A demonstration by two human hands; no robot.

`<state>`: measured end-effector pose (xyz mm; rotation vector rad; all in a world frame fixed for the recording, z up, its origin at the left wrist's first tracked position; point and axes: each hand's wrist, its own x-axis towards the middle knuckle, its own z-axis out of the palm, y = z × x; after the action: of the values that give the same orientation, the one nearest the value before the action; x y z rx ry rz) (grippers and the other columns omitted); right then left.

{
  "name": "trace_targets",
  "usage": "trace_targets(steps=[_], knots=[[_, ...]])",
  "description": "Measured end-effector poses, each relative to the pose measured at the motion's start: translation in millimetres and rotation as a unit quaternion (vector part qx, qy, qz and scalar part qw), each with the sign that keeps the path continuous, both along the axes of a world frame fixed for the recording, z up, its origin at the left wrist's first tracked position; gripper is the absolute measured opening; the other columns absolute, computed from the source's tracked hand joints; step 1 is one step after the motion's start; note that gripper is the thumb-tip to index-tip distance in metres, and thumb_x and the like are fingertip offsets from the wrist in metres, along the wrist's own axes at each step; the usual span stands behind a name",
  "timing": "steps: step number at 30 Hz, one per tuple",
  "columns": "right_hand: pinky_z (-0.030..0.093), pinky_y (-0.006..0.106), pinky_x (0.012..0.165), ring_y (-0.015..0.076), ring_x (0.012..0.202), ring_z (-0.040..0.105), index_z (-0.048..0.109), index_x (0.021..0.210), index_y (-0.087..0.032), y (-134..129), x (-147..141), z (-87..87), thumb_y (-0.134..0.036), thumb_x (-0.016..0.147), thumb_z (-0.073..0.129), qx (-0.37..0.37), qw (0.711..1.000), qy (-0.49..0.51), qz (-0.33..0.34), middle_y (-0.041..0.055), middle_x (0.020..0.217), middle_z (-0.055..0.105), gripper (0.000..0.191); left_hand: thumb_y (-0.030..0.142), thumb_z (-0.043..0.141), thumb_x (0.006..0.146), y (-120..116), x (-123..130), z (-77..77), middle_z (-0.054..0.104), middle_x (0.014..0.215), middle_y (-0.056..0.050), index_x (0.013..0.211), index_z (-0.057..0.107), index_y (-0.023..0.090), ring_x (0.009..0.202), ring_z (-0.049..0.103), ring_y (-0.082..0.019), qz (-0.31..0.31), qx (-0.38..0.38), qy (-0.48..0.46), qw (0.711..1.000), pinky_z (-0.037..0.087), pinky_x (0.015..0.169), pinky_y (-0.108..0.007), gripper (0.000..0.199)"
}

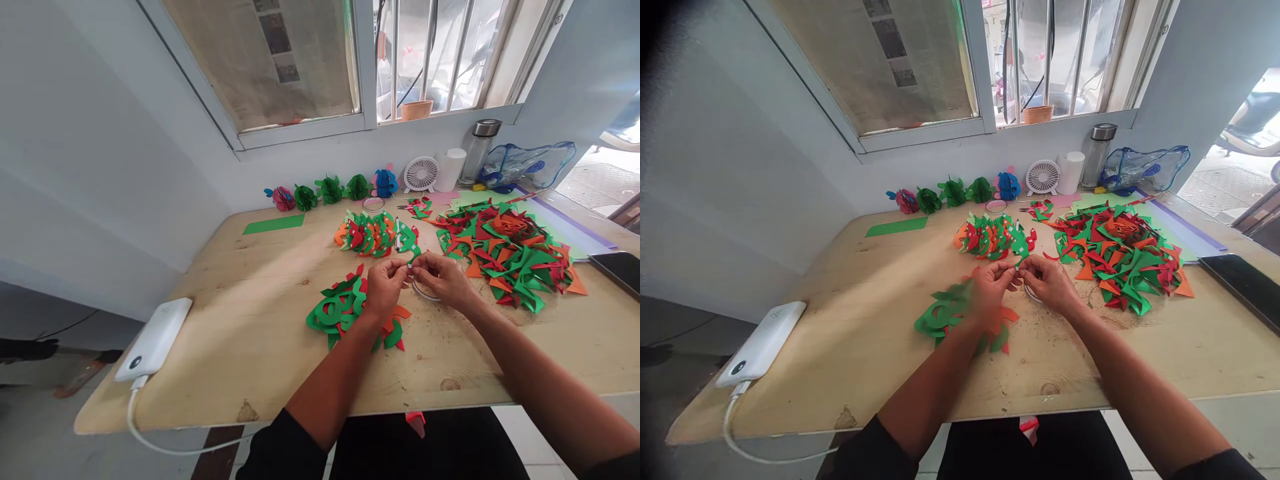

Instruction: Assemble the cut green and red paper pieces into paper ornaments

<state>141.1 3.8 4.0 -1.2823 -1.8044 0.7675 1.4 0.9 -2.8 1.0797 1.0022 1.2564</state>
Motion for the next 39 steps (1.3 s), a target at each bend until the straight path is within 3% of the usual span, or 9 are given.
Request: trace_targets(steps=[39], knots=[[0.026,0.022,0.045,0.0079,0.048,0.035,0.054,0.068,-0.017,-1.0,0.7,0.4,-0.029,0.076,0.051,-0.008,1.000,-0.007,-0.020,-0.0039,0.054,0.046,0.014,0.021,0.061,0.070,-2.0,-0.7,3.8,0.066,0.063,-0.002,0.074,0.067,0.013,0.056,0.061,-0.011,-0.006,-0.001,0.010,1.000,0.049,0.054,-0.023,0.011]])
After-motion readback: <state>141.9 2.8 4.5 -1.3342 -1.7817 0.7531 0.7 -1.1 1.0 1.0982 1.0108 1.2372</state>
